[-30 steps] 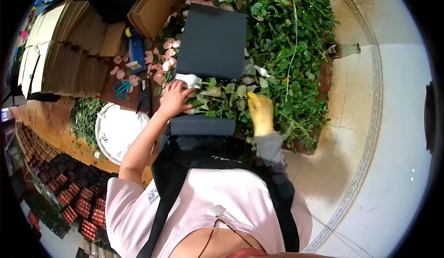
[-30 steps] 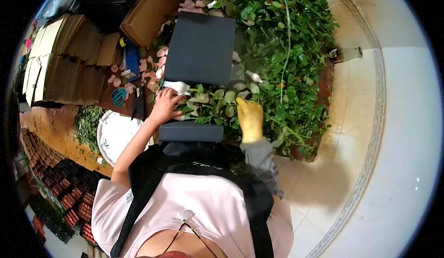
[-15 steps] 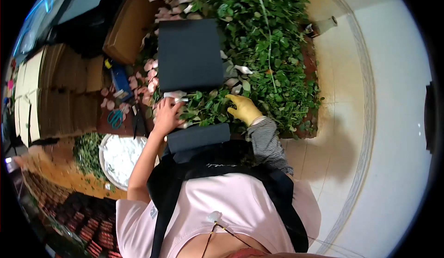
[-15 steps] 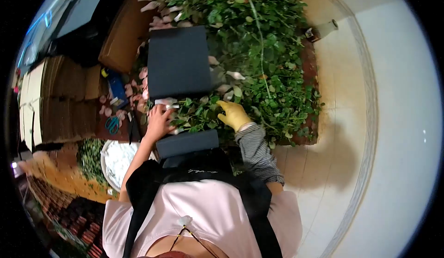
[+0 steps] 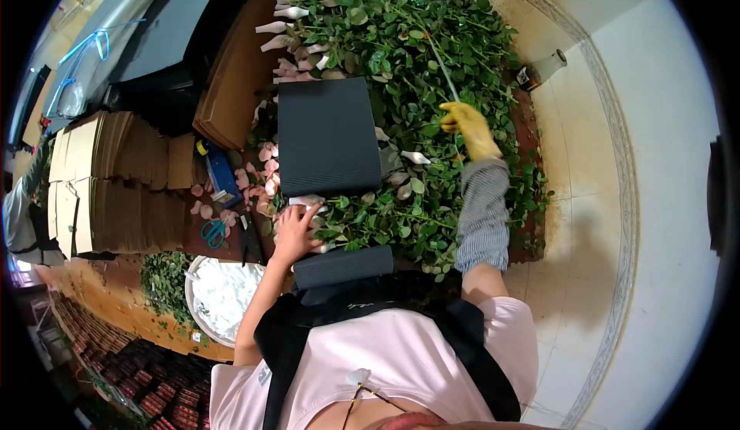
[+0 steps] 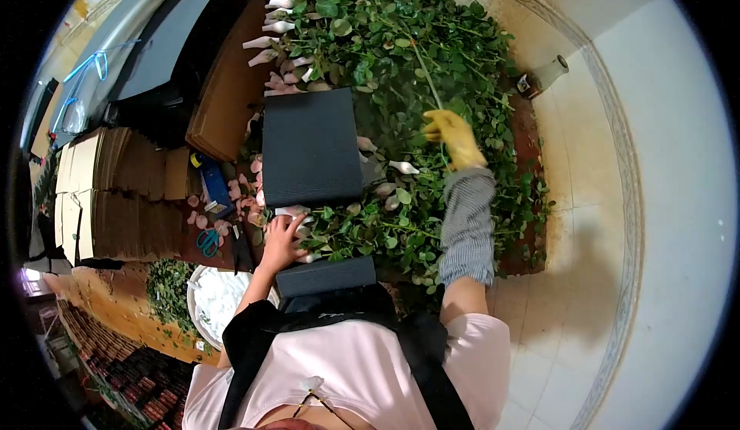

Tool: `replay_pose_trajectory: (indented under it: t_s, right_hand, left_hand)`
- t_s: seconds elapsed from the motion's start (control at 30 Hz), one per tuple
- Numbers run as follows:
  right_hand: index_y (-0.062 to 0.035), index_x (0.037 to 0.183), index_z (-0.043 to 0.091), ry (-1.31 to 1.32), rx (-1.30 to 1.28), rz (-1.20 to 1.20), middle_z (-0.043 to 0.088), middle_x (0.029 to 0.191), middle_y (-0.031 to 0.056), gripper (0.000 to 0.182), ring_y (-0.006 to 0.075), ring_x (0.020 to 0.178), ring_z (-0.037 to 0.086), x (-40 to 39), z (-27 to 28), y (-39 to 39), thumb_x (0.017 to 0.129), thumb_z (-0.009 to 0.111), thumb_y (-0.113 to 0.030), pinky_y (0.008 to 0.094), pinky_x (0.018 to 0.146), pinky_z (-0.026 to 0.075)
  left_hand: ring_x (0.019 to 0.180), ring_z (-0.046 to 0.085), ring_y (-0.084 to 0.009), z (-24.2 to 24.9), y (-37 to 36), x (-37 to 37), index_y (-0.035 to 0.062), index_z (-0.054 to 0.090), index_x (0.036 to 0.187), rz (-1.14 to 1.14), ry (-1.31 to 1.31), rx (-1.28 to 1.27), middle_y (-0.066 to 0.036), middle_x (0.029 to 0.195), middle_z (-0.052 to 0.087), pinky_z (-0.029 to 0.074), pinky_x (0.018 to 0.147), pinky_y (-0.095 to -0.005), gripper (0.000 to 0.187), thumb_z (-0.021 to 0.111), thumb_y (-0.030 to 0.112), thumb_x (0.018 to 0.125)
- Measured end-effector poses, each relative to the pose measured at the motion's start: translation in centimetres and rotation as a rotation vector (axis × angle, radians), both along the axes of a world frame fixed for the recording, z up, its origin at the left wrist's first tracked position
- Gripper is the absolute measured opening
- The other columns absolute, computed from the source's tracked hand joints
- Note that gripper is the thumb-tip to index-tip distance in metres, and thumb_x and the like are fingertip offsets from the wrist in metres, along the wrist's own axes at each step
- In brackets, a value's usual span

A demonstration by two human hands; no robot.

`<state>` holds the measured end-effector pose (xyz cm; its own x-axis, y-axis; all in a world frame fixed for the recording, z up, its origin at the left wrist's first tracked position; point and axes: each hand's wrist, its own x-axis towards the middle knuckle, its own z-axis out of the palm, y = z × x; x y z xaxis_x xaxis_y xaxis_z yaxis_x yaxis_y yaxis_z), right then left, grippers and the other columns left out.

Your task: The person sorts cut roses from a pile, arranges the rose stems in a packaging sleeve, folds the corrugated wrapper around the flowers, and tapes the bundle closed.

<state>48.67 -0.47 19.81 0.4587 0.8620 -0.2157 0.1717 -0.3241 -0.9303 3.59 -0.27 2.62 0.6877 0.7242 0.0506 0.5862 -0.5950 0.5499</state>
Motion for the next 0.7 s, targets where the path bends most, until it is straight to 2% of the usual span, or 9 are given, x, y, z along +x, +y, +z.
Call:
replay_pose_trajectory:
  t_s: [0.03,0.07,0.17,0.23,0.3,0.37,0.43,0.57,0.7]
  right_hand:
    - [-0.0047,0.116,0.065,-0.046,0.138,0.02,0.065,0.09,0.007,0.026,0.0161,0.087,0.062,-0.5,2.0,-1.5,0.102,0.051,-0.022,0.0304,0.077,0.049]
    - [-0.0038,0.112,0.065,-0.542,0.355,0.076,0.067,0.091,0.0078,0.023,0.0193,0.087,0.064,1.2,2.6,-3.0,0.101,0.055,-0.021,0.0326,0.082,0.05]
    - [-0.0037,0.101,0.065,-0.697,0.62,-0.153,0.067,0.096,0.0102,0.016,0.0257,0.092,0.064,11.1,3.5,-11.1,0.094,0.062,-0.018,0.0395,0.09,0.051]
    - [-0.0041,0.13,0.055,0.237,1.162,-0.468,0.06,0.119,0.0167,0.036,0.0267,0.111,0.059,14.3,6.4,-18.7,0.099,0.059,-0.021,0.0433,0.098,0.05]
    - [-0.0028,0.142,0.045,-0.453,0.979,-0.819,0.057,0.128,0.0191,0.05,0.0292,0.117,0.058,7.8,9.4,-22.7,0.1,0.057,-0.027,0.0402,0.104,0.048]
    - [0.0014,0.144,0.042,-0.422,0.862,-1.179,0.055,0.134,0.0201,0.054,0.0318,0.124,0.054,6.4,6.5,-30.5,0.101,0.054,-0.029,0.0363,0.109,0.045]
    - [0.0003,0.144,0.043,-0.351,0.51,-1.41,0.054,0.135,0.0194,0.054,0.0317,0.124,0.054,5.2,-1.3,-37.1,0.101,0.055,-0.029,0.0368,0.109,0.045]
    - [-0.002,0.144,0.045,-0.067,-0.227,-1.343,0.054,0.138,0.018,0.053,0.0313,0.126,0.053,-2.2,-17.4,-43.0,0.1,0.056,-0.03,0.0377,0.108,0.044]
    - [-0.0042,0.143,0.047,-0.014,-0.576,-1.041,0.053,0.14,0.0166,0.053,0.0309,0.128,0.052,-7.0,-23.2,-42.7,0.099,0.056,-0.032,0.0387,0.108,0.043]
  left_hand:
    - [0.114,0.047,-0.0366,0.1,-0.1,0.0,0.0236,0.047,0.144,0.0,0.002,0.0,-0.015,0.116,0.049,0.039,0.1,-0.049,0.095,0.088,0.023,0.058]
    - [0.114,0.047,-0.0363,-0.1,-0.1,0.0,0.0236,0.047,0.144,0.0,-0.001,0.012,-0.015,0.115,0.049,0.039,0.099,-0.0491,0.095,0.088,0.023,0.058]
    - [0.117,0.045,-0.0367,-0.7,0.0,-0.2,0.022,0.045,0.145,-0.029,0.019,0.011,-0.015,0.121,0.048,0.037,0.099,-0.0504,0.094,0.088,0.025,0.061]
    - [0.117,0.045,-0.0368,-0.7,0.0,-0.2,0.0219,0.045,0.145,-0.029,0.022,0.017,-0.015,0.122,0.048,0.038,0.099,-0.0503,0.094,0.088,0.024,0.062]
    - [0.116,0.045,-0.0369,-0.8,-0.1,-0.2,0.0218,0.045,0.145,-0.031,0.027,0.025,-0.015,0.122,0.048,0.037,0.099,-0.0502,0.094,0.088,0.023,0.061]
    - [0.116,0.045,-0.0369,-0.8,0.0,-0.1,0.0216,0.045,0.145,-0.032,0.027,0.024,-0.015,0.122,0.048,0.037,0.098,-0.0501,0.094,0.088,0.022,0.061]
    - [0.114,0.048,-0.0365,-0.8,-0.3,-0.1,0.0217,0.048,0.143,0.013,-0.004,0.007,-0.014,0.118,0.05,0.039,0.099,-0.0498,0.095,0.088,0.021,0.056]
    - [0.115,0.049,-0.0353,-0.9,-0.3,0.0,0.022,0.049,0.142,0.021,-0.014,0.029,-0.013,0.119,0.051,0.039,0.1,-0.0482,0.094,0.087,0.02,0.056]
    - [0.116,0.048,-0.0368,-1.2,-0.3,0.0,0.0234,0.047,0.144,0.017,0.012,0.01,-0.014,0.121,0.05,0.039,0.101,-0.0495,0.097,0.088,0.018,0.056]
